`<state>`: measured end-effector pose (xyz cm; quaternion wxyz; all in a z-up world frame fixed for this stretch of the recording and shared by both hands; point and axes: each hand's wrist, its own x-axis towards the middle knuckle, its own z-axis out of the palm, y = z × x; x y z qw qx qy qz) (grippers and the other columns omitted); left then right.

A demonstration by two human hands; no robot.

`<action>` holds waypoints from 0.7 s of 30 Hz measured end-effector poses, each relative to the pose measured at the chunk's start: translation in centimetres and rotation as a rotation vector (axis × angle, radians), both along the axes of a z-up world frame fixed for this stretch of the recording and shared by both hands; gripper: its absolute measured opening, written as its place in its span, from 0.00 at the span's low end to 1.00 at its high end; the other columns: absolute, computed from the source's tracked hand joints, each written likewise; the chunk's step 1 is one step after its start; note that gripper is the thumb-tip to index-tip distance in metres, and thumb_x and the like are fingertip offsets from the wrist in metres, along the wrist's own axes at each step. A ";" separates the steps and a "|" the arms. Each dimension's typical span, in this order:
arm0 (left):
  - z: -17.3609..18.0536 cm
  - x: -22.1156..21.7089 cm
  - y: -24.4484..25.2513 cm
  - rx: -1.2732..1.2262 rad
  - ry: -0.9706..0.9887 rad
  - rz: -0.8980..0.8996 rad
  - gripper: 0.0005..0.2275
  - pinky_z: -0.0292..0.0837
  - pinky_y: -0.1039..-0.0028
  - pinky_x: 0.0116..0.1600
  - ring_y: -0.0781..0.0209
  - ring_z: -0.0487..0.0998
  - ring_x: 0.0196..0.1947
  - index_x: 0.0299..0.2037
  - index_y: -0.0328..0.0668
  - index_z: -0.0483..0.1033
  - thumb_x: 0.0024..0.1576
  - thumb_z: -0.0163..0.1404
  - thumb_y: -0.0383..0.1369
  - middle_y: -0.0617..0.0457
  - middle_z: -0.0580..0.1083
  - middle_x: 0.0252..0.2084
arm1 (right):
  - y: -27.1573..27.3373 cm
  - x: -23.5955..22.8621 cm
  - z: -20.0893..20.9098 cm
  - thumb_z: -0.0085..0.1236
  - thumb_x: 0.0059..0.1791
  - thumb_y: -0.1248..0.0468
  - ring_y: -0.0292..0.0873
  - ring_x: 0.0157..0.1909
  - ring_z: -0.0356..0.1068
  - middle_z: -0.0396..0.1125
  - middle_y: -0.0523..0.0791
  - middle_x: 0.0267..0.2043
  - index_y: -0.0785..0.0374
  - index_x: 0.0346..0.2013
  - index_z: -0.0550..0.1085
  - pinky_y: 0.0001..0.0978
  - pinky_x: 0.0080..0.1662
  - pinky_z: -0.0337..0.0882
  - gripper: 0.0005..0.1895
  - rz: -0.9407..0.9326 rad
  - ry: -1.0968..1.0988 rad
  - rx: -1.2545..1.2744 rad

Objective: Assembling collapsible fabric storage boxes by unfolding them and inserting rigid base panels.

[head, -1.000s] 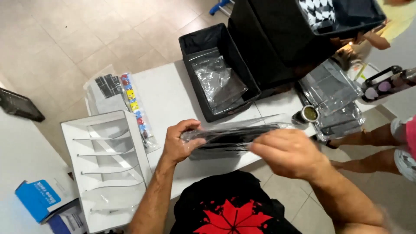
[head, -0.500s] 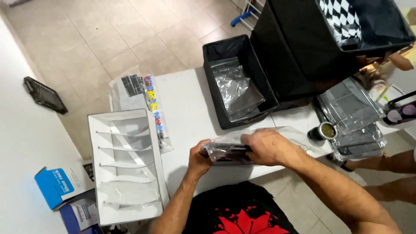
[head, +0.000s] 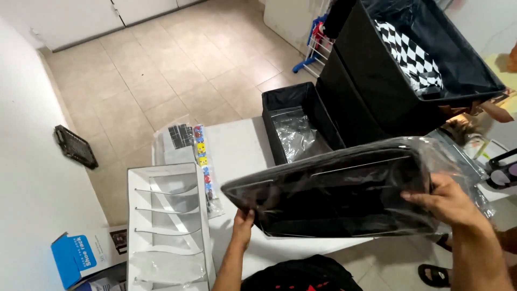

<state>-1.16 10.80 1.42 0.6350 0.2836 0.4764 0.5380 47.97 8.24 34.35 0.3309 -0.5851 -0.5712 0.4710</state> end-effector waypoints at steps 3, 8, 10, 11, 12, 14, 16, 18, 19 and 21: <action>4.8 -1.1 1.7 0.046 0.282 -0.035 0.28 0.75 0.70 0.53 0.61 0.79 0.48 0.50 0.36 0.83 0.47 0.61 0.51 0.51 0.83 0.47 | -3.8 -5.2 1.0 0.58 0.46 0.80 0.70 0.40 0.71 0.71 0.68 0.43 0.81 0.45 0.72 0.67 0.41 0.74 0.13 -0.650 0.155 -0.168; 3.4 -0.5 3.1 0.101 0.301 -0.196 0.17 0.62 0.74 0.39 0.69 0.67 0.33 0.32 0.42 0.76 0.52 0.62 0.47 0.60 0.70 0.31 | -8.1 4.0 -9.4 0.67 0.45 0.65 0.54 0.30 0.66 0.68 0.56 0.32 0.76 0.41 0.74 0.48 0.30 0.66 0.18 -0.723 -0.035 -0.132; 0.9 0.1 2.6 0.151 0.305 -0.250 0.20 0.50 0.76 0.32 0.71 0.57 0.27 0.20 0.50 0.67 0.53 0.64 0.47 0.64 0.59 0.23 | -9.7 5.6 -10.6 0.66 0.48 0.66 0.52 0.32 0.65 0.67 0.54 0.33 0.74 0.41 0.74 0.46 0.33 0.64 0.14 -0.783 -0.107 -0.163; 0.1 0.5 2.1 0.042 0.210 -0.235 0.13 0.66 0.72 0.38 0.66 0.69 0.30 0.29 0.42 0.76 0.54 0.62 0.42 0.57 0.71 0.28 | -10.4 7.3 -11.6 0.69 0.45 0.62 0.50 0.33 0.65 0.67 0.53 0.31 0.75 0.37 0.78 0.43 0.35 0.62 0.16 -0.727 -0.289 -0.179; -0.9 0.9 1.6 -0.067 0.116 -0.219 0.11 0.82 0.68 0.44 0.60 0.82 0.34 0.37 0.34 0.85 0.55 0.61 0.37 0.50 0.82 0.33 | -11.0 9.0 -12.7 0.72 0.43 0.58 0.48 0.34 0.64 0.67 0.51 0.29 0.76 0.33 0.81 0.41 0.36 0.61 0.20 -0.666 -0.463 -0.195; -2.4 0.7 0.0 -0.144 0.149 -0.187 0.09 0.82 0.69 0.43 0.58 0.82 0.32 0.37 0.34 0.84 0.56 0.60 0.34 0.46 0.82 0.31 | -11.8 8.8 -12.2 0.71 0.44 0.63 0.52 0.34 0.66 0.69 0.55 0.32 0.78 0.36 0.79 0.43 0.36 0.63 0.18 -0.725 -0.355 -0.206; -5.3 0.1 -1.7 -0.240 0.183 -0.158 0.07 0.82 0.70 0.42 0.56 0.83 0.29 0.37 0.34 0.83 0.57 0.58 0.31 0.42 0.82 0.29 | -13.1 9.9 -12.1 0.71 0.44 0.68 0.55 0.34 0.68 0.71 0.58 0.34 0.80 0.40 0.77 0.46 0.35 0.65 0.17 -0.784 -0.251 -0.233; -9.4 -0.6 -4.4 -0.326 0.328 -0.147 0.05 0.74 0.74 0.35 0.61 0.78 0.25 0.31 0.39 0.80 0.57 0.54 0.31 0.49 0.80 0.24 | -14.8 12.4 -12.3 0.68 0.46 0.68 0.49 0.32 0.66 0.69 0.53 0.33 0.74 0.38 0.76 0.42 0.34 0.64 0.12 -0.724 -0.205 -0.209; -9.6 -1.0 -5.8 -0.372 0.326 -0.160 0.05 0.74 0.74 0.35 0.61 0.78 0.25 0.31 0.39 0.80 0.57 0.54 0.31 0.49 0.80 0.24 | -15.7 13.1 -11.1 0.68 0.46 0.68 0.49 0.32 0.66 0.69 0.53 0.33 0.74 0.38 0.76 0.42 0.34 0.64 0.12 -0.724 -0.222 -0.255; -9.9 -1.8 -6.9 -0.491 0.425 -0.125 0.09 0.69 0.73 0.30 0.60 0.75 0.23 0.28 0.40 0.78 0.60 0.53 0.31 0.49 0.78 0.23 | -16.3 14.3 -8.9 0.70 0.47 0.64 0.47 0.30 0.66 0.71 0.52 0.34 0.71 0.45 0.78 0.41 0.29 0.63 0.16 -0.713 -0.467 -0.144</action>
